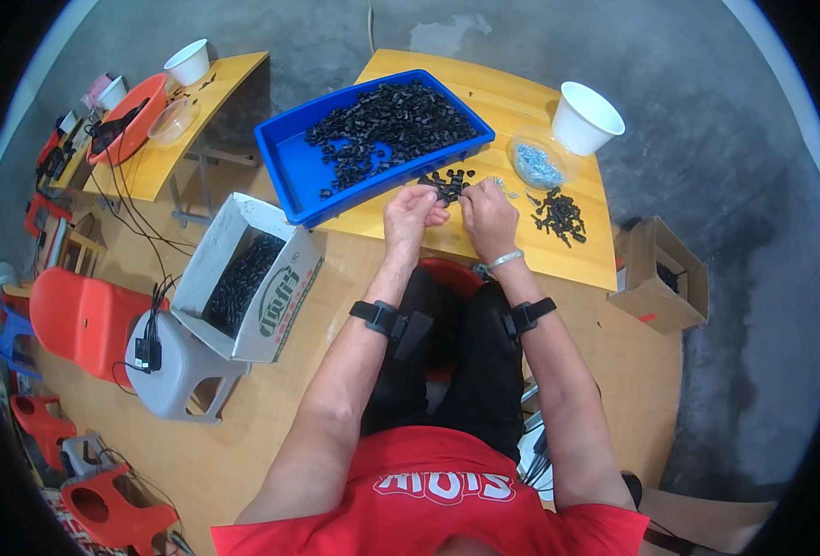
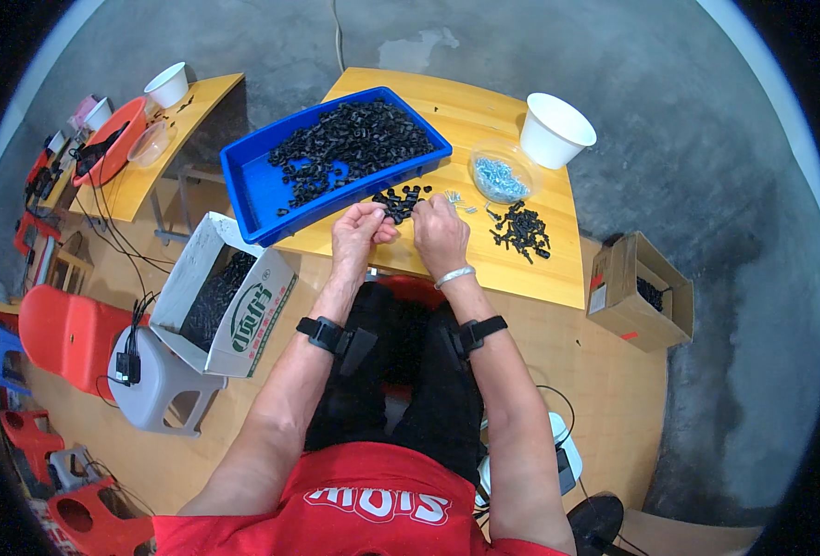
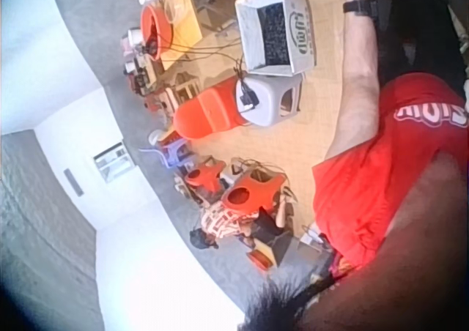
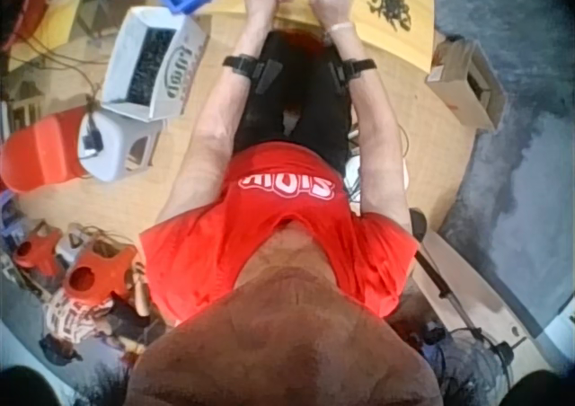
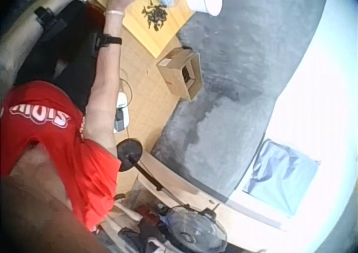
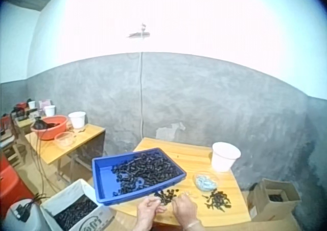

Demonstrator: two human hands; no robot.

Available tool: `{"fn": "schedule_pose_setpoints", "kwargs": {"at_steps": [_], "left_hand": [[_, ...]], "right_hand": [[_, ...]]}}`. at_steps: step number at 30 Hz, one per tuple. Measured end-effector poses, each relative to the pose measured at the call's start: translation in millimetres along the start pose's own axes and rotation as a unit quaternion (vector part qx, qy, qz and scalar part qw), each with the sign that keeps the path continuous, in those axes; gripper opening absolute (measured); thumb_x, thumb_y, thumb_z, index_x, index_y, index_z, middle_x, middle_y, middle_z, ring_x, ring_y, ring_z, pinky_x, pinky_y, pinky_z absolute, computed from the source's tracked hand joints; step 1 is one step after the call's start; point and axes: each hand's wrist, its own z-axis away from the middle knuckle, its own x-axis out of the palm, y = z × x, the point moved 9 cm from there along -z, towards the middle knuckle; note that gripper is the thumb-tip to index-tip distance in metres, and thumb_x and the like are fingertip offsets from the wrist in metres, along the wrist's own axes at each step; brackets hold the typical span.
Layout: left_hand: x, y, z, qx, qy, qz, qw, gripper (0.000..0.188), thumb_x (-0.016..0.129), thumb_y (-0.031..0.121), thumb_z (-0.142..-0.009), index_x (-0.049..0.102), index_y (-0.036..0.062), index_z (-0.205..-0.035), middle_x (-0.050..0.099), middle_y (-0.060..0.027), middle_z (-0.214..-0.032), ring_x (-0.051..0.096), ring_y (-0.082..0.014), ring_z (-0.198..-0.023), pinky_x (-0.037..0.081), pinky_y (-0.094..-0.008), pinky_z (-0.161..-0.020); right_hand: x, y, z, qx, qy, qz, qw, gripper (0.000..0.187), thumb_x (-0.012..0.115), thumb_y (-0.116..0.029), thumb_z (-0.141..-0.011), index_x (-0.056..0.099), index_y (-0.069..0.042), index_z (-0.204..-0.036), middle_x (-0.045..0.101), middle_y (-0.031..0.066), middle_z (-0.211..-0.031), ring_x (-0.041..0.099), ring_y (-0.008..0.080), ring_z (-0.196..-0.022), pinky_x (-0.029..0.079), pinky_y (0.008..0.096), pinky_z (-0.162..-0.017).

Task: Assembling small black plastic components by joining a base with a small pin or connector.

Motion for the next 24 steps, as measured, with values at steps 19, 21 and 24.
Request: {"fn": "schedule_pose_setpoints", "kwargs": {"at_steps": [19,21,24], "left_hand": [[52,-32,22,-0.156,-0.185,-0.038,0.97,0.01,0.053,0.01,-0.089,0.06,0.0044,-0.094,0.062,-0.0018,-0.074,0.057,-0.0062,-0.062,0.047,-0.0166,-0.059],[52,-31,23,-0.156,-0.187,-0.053,0.968,0.01,0.053,0.01,-0.089,0.06,0.0046,-0.094,0.062,-0.0016,-0.073,0.057,-0.0062,-0.062,0.047,-0.0169,-0.059],[54,-31,25,-0.157,-0.192,-0.069,0.966,0.01,0.052,0.01,-0.089,0.06,0.0049,-0.093,0.062,-0.0014,-0.073,0.057,-0.0062,-0.062,0.047,-0.0172,-0.058]], "right_hand": [[8,50,67,0.387,-0.122,-0.63,0.663,0.009,0.062,-0.01,-0.083,0.058,-0.002,-0.086,0.061,0.0029,-0.07,0.054,0.0051,-0.054,0.034,0.0145,-0.038],[8,52,68,0.385,-0.118,-0.637,0.657,0.008,0.062,-0.009,-0.082,0.058,-0.003,-0.085,0.061,0.003,-0.069,0.053,0.0051,-0.053,0.034,0.0145,-0.038],[9,56,71,0.387,-0.112,-0.645,0.65,0.007,0.062,-0.008,-0.082,0.057,-0.003,-0.083,0.061,0.003,-0.069,0.053,0.005,-0.053,0.034,0.0145,-0.038]]}}
